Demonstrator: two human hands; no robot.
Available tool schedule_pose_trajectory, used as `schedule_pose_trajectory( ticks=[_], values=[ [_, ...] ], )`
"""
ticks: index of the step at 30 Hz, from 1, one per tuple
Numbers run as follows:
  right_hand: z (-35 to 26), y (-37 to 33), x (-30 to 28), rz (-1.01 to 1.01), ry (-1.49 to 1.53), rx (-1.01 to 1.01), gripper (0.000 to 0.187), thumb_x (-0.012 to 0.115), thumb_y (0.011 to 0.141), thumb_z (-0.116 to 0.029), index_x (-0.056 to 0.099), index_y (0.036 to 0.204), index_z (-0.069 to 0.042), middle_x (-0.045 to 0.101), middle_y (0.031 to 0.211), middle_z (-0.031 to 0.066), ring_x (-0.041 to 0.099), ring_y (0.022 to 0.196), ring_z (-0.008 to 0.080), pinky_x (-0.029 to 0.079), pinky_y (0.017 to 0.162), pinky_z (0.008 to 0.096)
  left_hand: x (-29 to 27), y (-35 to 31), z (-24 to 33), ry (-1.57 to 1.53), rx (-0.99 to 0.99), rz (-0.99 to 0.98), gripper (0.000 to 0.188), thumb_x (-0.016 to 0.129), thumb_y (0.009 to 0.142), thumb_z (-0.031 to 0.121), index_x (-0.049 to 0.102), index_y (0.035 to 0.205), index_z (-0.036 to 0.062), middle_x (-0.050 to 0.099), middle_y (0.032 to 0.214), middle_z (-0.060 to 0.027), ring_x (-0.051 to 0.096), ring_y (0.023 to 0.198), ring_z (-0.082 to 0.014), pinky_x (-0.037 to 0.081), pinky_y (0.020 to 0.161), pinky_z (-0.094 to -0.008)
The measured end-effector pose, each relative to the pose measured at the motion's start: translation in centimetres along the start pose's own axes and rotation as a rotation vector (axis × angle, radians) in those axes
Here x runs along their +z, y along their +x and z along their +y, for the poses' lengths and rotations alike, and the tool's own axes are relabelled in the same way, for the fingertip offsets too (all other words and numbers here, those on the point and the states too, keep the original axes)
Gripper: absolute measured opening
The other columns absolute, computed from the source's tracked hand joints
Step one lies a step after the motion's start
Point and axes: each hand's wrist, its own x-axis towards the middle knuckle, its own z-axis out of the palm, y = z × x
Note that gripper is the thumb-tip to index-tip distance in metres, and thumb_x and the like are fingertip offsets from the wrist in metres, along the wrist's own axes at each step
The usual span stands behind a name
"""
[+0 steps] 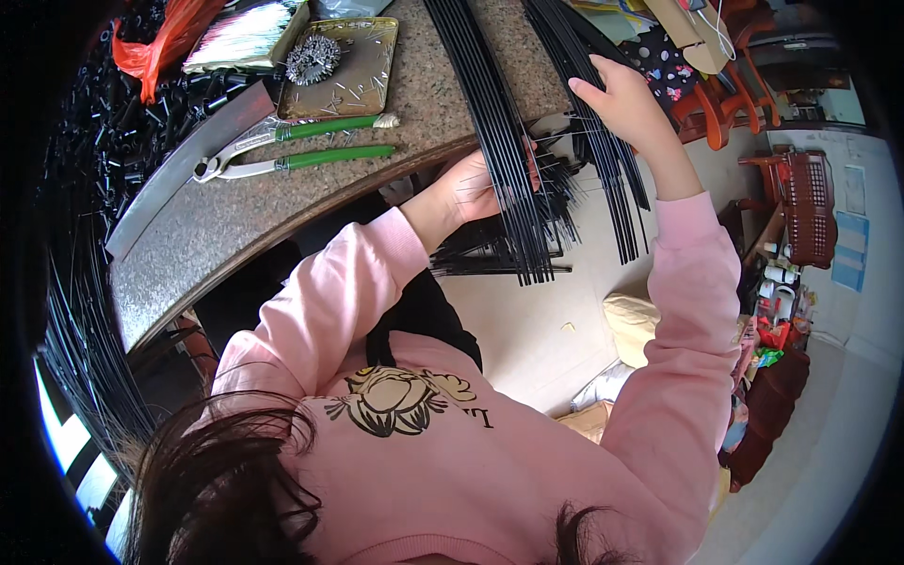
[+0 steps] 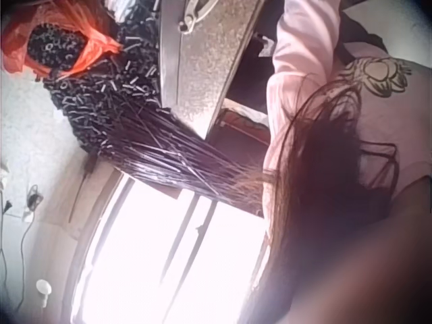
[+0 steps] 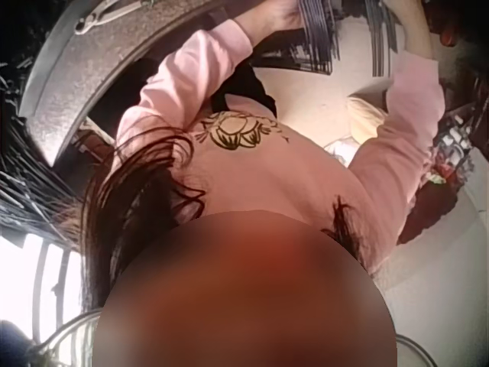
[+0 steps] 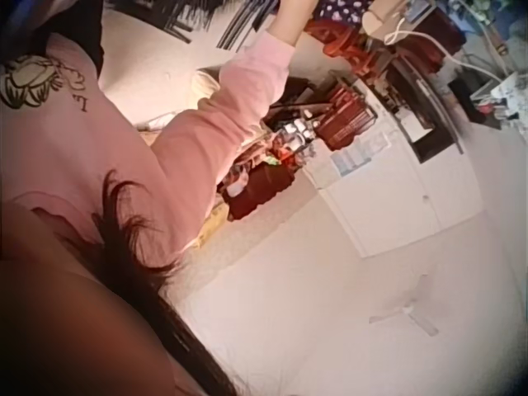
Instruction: The recorder is seen organizing and securing black hair-like fibers into specific bundles at a production workstation.
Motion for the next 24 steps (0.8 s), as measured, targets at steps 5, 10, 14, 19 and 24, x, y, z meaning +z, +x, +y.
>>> schedule_pose_trajectory(
  ticks=[5, 10, 14, 19, 24],
  values=[
    [0.0, 0.0, 0.2, 0.021, 0.059, 0.009, 0.034, 0.047, 0.075, -0.013, 0.04, 0.102, 0.006, 0.051, 0.088, 0.0066, 0.046, 0.077, 0.0082, 0.036, 0.071, 0.0202, -0.6, 0.6, 0.0, -0.018, -0.028, -0.089, 0.016, 0.055, 0.068, 0.018, 0.051, 0.077, 0.0056, 0.051, 0.067, -0.0042, 0.05, 0.063, -0.0164, 0.043, 0.061, -0.03],
    [-0.6, -0.7, 0.0, 0.076, -0.008, 0.001, 0.036, 0.046, 0.075, -0.016, 0.039, 0.102, 0.006, 0.051, 0.09, 0.01, 0.047, 0.08, 0.0123, 0.036, 0.072, 0.0226, 0.1, 0.8, -0.3, 0.015, -0.026, -0.047, 0.016, 0.054, 0.068, 0.019, 0.05, 0.078, 0.0067, 0.05, 0.066, -0.0031, 0.049, 0.064, -0.016, 0.042, 0.062, -0.0298],
    [-1.9, -1.3, 0.0, 0.11, -0.125, 0.067, 0.042, 0.047, 0.074, -0.022, 0.038, 0.103, 0.007, 0.049, 0.094, 0.0168, 0.048, 0.085, 0.0209, 0.036, 0.075, 0.0261, 0.5, 0.6, -0.9, 0.004, -0.006, -0.016, 0.013, 0.054, 0.069, 0.019, 0.052, 0.071, 0.0067, 0.051, 0.062, -0.001, 0.05, 0.057, -0.0108, 0.043, 0.052, -0.0215],
    [-3.7, -2.1, 0.2, 0.15, -0.264, 0.063, 0.047, 0.048, 0.073, -0.025, 0.037, 0.103, 0.009, 0.047, 0.095, 0.0229, 0.046, 0.089, 0.0289, 0.035, 0.077, 0.0297, -0.6, 0.5, -0.5, -0.006, -0.113, -0.081, 0.013, 0.053, 0.069, 0.017, 0.05, 0.075, 0.0063, 0.047, 0.064, -0.002, 0.047, 0.063, -0.0143, 0.042, 0.059, -0.0277],
    [-3.8, -2.6, -0.1, 0.158, -0.252, 0.048, 0.048, 0.048, 0.072, -0.026, 0.036, 0.103, 0.009, 0.046, 0.095, 0.0238, 0.046, 0.09, 0.03, 0.035, 0.077, 0.03, -0.5, 0.3, -0.8, -0.042, -0.086, -0.089, 0.013, 0.053, 0.069, 0.016, 0.05, 0.077, 0.0055, 0.048, 0.067, -0.0026, 0.048, 0.063, -0.0146, 0.043, 0.061, -0.0276]
  ],
)
